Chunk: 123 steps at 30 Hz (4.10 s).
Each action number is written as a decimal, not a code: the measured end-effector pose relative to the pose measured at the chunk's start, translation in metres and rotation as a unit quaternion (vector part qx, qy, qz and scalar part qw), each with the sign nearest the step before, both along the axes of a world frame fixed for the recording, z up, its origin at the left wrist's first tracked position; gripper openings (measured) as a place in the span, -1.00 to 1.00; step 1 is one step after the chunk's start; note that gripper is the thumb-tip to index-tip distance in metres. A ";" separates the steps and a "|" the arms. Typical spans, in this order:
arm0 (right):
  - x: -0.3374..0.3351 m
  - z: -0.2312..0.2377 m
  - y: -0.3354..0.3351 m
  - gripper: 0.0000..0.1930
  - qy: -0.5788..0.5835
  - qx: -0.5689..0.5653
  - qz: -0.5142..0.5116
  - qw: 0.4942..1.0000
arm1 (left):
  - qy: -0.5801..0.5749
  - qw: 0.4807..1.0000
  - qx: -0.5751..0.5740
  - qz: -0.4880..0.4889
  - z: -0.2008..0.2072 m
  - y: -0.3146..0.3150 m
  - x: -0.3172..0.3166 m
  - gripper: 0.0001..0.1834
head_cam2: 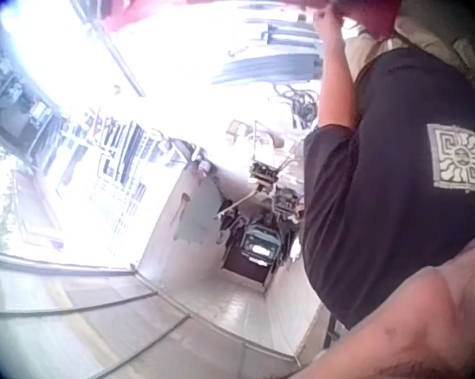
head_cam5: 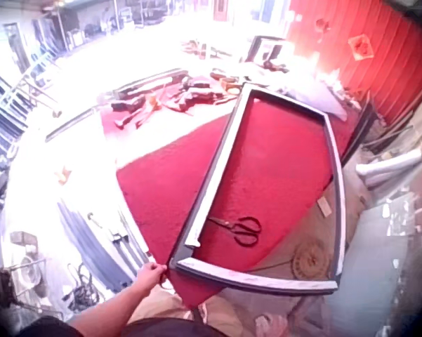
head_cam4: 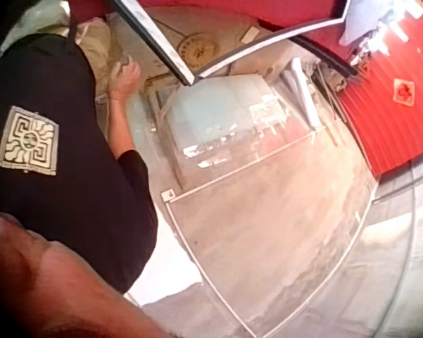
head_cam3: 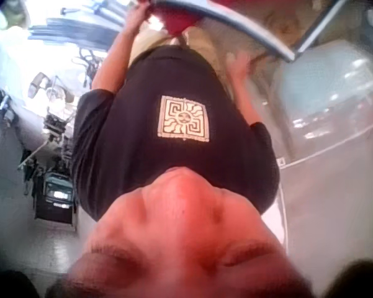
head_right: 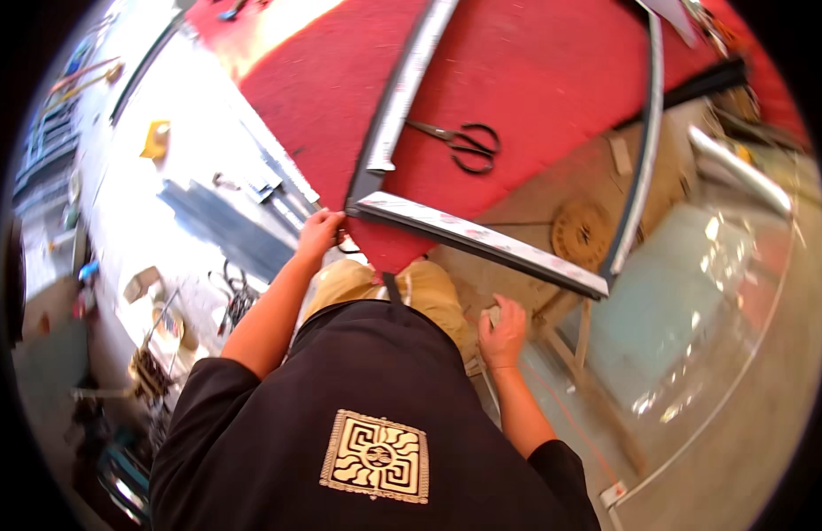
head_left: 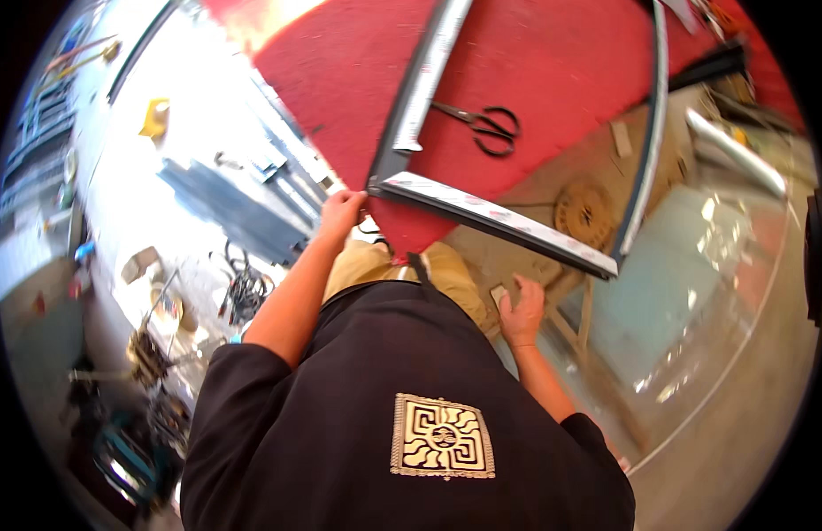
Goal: The person assembles a window frame by pressing a gasket into the metal channel, trimming the gasket with shears, and lifting the completed frame sections.
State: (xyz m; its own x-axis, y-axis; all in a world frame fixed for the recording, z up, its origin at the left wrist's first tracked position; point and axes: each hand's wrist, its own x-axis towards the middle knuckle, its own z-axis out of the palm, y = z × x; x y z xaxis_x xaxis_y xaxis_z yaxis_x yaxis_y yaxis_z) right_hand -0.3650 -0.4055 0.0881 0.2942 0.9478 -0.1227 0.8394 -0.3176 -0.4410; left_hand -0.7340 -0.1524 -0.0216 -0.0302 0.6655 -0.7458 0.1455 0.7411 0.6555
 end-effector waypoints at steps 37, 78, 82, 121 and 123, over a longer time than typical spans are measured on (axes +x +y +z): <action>-0.047 -0.021 -0.323 -0.23 0.250 -0.428 -0.336 0.801 | -0.006 0.998 -0.064 -0.028 0.032 0.018 -0.001 -0.82; 0.051 -0.037 0.336 -0.60 -0.089 -0.120 0.264 0.953 | 0.080 0.987 0.100 0.095 0.000 -0.027 0.014 -0.70; 0.054 -0.001 0.295 -0.68 0.134 -0.131 0.142 0.972 | 0.065 0.986 0.093 0.126 0.011 -0.026 0.019 -0.72; -0.114 -0.033 0.190 -0.19 0.331 -0.426 0.181 0.822 | -0.073 0.976 -0.006 0.207 0.028 -0.020 0.017 -0.84; -0.116 -0.034 0.190 -0.19 0.329 -0.428 0.179 0.822 | -0.070 0.976 -0.005 0.207 0.026 -0.021 0.018 -0.83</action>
State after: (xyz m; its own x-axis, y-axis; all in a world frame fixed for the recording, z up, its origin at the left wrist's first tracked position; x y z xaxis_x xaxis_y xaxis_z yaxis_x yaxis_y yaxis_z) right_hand -0.4806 -0.2154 0.0546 -0.3824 0.4424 -0.8112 0.6163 -0.5320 -0.5807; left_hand -0.7157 -0.1730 0.0048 -0.1930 0.6110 -0.7678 -0.2587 0.7231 0.6405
